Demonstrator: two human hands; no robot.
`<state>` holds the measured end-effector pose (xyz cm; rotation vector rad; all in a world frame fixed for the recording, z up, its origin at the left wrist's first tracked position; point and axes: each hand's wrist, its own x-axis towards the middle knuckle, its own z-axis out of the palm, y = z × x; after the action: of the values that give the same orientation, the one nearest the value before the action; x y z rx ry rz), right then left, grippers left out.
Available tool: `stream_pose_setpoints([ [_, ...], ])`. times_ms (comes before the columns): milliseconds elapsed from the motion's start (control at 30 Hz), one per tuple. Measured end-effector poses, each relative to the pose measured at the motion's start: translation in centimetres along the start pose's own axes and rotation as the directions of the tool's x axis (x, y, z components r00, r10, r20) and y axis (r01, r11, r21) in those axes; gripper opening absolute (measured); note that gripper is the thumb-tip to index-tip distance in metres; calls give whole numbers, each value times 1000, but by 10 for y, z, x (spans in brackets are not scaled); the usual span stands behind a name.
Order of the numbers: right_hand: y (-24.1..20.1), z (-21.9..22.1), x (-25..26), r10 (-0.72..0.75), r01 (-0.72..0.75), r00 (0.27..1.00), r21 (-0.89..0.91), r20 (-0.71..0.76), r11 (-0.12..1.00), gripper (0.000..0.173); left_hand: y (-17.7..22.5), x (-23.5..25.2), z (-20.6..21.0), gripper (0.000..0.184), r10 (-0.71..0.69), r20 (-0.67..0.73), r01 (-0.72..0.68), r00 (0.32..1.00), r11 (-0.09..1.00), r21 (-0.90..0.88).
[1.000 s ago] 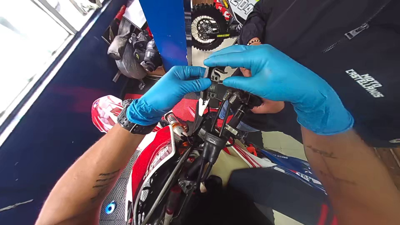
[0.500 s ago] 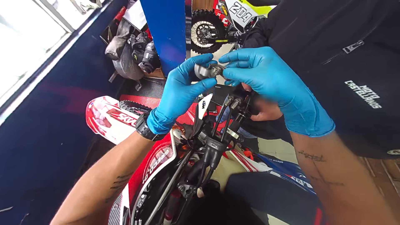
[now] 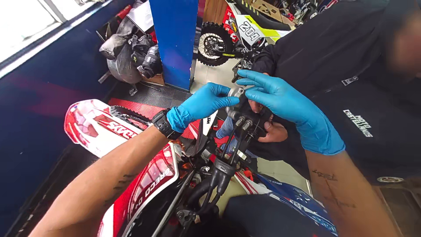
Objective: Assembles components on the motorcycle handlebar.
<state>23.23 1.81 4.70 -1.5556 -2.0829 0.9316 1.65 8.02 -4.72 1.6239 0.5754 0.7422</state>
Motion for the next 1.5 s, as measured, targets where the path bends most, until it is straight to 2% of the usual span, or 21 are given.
stream_pose_setpoints([
  [100,4,-2,-2,-37,41,995,-36,89,999,54,2,11,-1,20,-74,142,78,987,997,-19],
  [267,25,-8,5,-23,21,997,21,77,1000,35,5,20,2,25,-185,255,237,949,953,-189],
  [467,32,-11,13,-121,121,991,-1,49,993,28,-6,15,11,25,-199,254,297,946,846,-442],
  [533,32,-11,12,-157,157,987,-1,46,988,27,-2,11,14,26,-207,266,313,941,832,-459],
  [700,34,-8,5,-104,102,994,50,43,993,31,2,2,20,31,-237,301,359,924,808,-468],
  [800,39,-6,1,-120,115,992,98,42,988,37,1,1,22,25,-225,271,338,936,786,-517],
  [900,39,-6,-2,-133,129,991,104,31,986,42,-4,5,22,19,-204,192,274,960,825,-494],
  [1000,35,-6,-2,-166,166,986,96,-3,981,45,-10,8,21,13,-113,98,144,989,901,-410],
  [1133,27,-3,-4,-170,173,984,62,-47,983,47,-17,8,23,15,17,-20,-22,1000,956,-294],
  [1333,22,-1,-5,-198,203,978,76,-74,976,45,-14,3,23,23,26,-88,-39,996,987,-155],
  [1500,20,1,2,-203,215,973,101,-111,971,39,-8,0,16,24,20,-80,-30,997,992,-123],
])
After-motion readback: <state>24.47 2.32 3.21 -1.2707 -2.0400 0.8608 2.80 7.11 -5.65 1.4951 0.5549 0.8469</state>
